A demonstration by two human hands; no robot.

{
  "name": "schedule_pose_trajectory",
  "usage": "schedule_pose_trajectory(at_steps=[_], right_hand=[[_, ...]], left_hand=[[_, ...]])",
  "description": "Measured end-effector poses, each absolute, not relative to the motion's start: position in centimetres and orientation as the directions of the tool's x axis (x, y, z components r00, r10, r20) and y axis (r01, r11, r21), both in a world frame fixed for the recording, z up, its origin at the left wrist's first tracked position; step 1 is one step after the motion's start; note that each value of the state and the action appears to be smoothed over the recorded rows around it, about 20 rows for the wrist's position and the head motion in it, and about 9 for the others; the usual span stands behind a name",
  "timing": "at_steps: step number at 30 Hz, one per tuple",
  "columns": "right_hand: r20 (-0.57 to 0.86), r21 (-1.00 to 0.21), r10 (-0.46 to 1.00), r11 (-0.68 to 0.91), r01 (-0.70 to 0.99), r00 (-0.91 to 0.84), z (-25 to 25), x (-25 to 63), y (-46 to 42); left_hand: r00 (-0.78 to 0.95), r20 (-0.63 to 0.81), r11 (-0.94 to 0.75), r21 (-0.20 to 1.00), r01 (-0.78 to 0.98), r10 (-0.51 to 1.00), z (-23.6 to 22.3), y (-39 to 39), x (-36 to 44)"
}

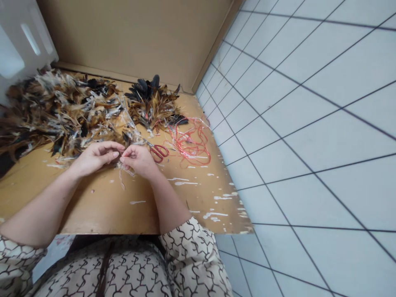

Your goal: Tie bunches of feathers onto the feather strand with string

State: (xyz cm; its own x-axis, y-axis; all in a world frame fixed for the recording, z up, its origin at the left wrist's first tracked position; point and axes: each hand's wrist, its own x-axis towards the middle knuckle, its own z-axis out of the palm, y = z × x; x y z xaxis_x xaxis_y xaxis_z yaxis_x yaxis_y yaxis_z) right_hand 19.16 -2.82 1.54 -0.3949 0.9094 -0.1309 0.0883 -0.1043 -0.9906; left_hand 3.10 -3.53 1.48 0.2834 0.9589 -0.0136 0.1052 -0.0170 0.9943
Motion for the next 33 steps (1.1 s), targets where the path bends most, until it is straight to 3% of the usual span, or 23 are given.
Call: schedule_pose_trajectory(at_steps=[5, 19, 27, 29, 33], right_hand=[[-0.101, -0.995, 0.909, -0.087, 0.054, -0.404, 1.4, 19.2, -2.9], [-0.142, -0.989, 0.929, -0.144, 0.018, -0.342, 0.6, 19.2, -2.4], [-0.156, -0.964, 0.915, -0.224, -0.146, -0.371, 0.2, 19.4, -2.2], [-0.108, -0.967, 0.921, -0.185, -0.175, -0.375, 0.3, 19.3, -2.3], [-0.009, -0.975, 0.932, -0.088, -0.202, -0.362, 0.5, 19.1, -2.6]], left_hand=[[0.231, 0.070, -0.122, 0.968, 0.219, 0.971, 1.2, -3.4, 3.1], [0.258, 0.058, -0.118, 0.967, 0.225, 0.964, 1.1, -3.5, 3.5], [0.360, 0.244, -0.341, 0.910, 0.237, 0.900, 0.9, -3.4, 3.1], [0.361, 0.176, -0.258, 0.946, 0.194, 0.916, 1.0, -3.4, 3.1], [0.278, -0.090, 0.095, 0.995, -0.002, 0.956, 1.2, -3.5, 3.3]])
